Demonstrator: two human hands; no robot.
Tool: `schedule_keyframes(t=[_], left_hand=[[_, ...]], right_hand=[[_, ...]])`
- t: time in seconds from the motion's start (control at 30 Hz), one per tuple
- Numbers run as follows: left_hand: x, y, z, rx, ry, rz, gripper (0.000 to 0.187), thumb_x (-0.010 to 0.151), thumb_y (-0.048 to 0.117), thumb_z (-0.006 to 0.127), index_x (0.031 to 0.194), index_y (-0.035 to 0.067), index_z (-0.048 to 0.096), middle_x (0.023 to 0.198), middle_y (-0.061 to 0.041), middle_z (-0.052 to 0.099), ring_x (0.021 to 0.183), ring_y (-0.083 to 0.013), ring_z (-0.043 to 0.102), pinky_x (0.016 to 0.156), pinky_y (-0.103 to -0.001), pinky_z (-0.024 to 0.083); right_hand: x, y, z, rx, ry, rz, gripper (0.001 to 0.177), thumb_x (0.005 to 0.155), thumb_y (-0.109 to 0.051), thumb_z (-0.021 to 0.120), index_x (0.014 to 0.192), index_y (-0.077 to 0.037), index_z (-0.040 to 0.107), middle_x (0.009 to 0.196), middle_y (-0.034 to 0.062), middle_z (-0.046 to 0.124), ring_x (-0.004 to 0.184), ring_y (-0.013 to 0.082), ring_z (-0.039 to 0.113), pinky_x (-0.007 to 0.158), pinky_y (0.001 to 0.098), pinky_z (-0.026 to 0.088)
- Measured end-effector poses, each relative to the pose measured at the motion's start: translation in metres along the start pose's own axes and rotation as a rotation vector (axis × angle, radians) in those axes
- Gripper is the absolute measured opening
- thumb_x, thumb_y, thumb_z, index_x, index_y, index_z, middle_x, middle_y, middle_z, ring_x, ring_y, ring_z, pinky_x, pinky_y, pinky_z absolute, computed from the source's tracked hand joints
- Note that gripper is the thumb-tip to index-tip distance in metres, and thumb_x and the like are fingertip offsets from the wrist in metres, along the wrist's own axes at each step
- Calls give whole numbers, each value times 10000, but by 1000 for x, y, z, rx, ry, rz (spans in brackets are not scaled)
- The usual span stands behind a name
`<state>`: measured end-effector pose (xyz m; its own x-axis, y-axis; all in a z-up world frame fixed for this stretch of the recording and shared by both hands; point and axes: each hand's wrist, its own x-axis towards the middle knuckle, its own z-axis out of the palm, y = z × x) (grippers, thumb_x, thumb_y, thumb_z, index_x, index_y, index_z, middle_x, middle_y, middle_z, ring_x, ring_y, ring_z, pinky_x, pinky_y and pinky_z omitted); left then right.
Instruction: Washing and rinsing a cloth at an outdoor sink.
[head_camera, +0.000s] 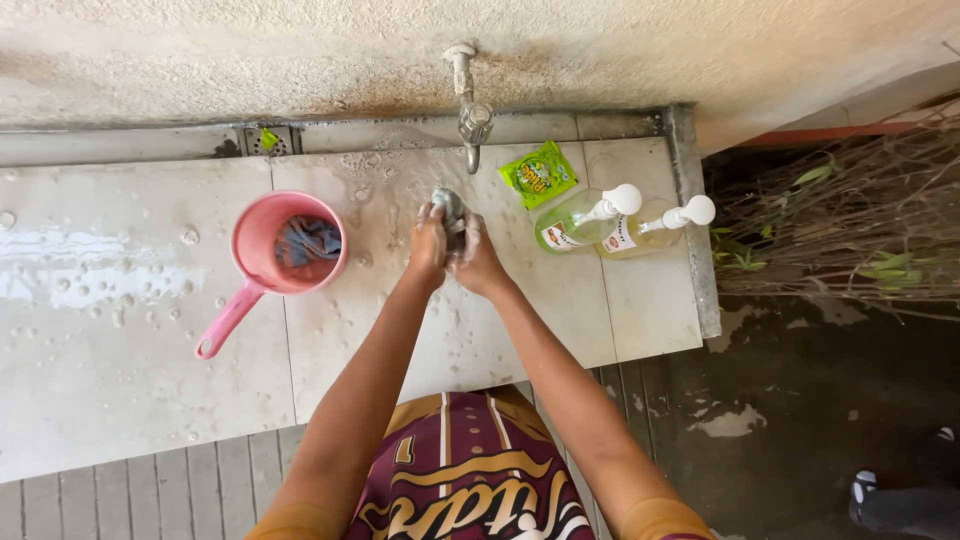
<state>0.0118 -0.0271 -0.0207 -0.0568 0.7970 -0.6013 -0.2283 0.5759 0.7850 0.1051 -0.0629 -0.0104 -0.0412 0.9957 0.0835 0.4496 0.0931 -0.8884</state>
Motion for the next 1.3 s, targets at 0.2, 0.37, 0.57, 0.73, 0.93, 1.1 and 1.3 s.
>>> schedule_keyframes(t=[0.2, 0.37, 0.57, 0.73, 0.93, 1.1, 1.3], left_hand=[[54, -26, -4, -693, -170, -159, 413, 1085, 349, 385, 1204, 52, 647, 1089, -114, 718, 886, -208, 676, 656, -313, 552], [42, 26, 19, -500, -124, -79, 521, 1068, 438, 371, 1376, 46, 522, 1148, -165, 650, 924, -235, 661, 740, -372, 552], [56, 17, 17, -424, 15, -186, 562, 1072, 449, 345, 1045, -57, 588, 665, -143, 573, 464, -227, 567, 426, -349, 480], [78, -9, 25, -339, 78, -334, 612, 999, 549, 507, 1110, -44, 611, 736, -183, 666, 501, -229, 630, 457, -381, 522], [62, 30, 20, -383, -259, -363, 647, 913, 657, 344, 736, 107, 635, 634, -154, 630, 405, -199, 462, 381, -353, 353], [95, -7, 21, -275, -219, -203, 328, 912, 360, 665, 1069, 77, 613, 841, -110, 643, 624, -196, 608, 499, -321, 518], [42, 44, 44, -119, -26, -168, 939, 903, 544, 745, 1473, -108, 382, 1339, -347, 556, 1323, -412, 546, 1121, -548, 408]], right_hand=[[25, -5, -22, 242, 129, 235, 611, 895, -292, 820, 1411, -76, 574, 1050, 156, 748, 938, 237, 738, 834, 379, 588], [68, -62, -47, -126, 366, 132, 780, 867, -591, 797, 1381, -71, 525, 882, 116, 751, 776, 290, 723, 682, 384, 571], [112, -79, -62, -329, 280, -63, 609, 831, -595, 803, 1169, -104, 678, 740, 115, 706, 677, 311, 707, 590, 418, 569], [127, -114, -97, -425, -92, 105, 412, 853, -449, 736, 1202, -240, 668, 911, 131, 759, 911, 365, 746, 825, 514, 576], [142, -148, -116, -457, -418, 111, 452, 823, -213, 643, 1275, -209, 663, 1068, 181, 735, 1071, 434, 680, 938, 558, 508], [113, -71, -102, 346, -172, -10, 926, 822, -153, 657, 1654, -174, 251, 1421, 156, 469, 1251, 296, 505, 1032, 389, 485], [67, 24, -15, 391, 91, 227, 698, 921, -129, 683, 1560, -59, 411, 1483, 252, 490, 1381, 394, 487, 1130, 455, 458]])
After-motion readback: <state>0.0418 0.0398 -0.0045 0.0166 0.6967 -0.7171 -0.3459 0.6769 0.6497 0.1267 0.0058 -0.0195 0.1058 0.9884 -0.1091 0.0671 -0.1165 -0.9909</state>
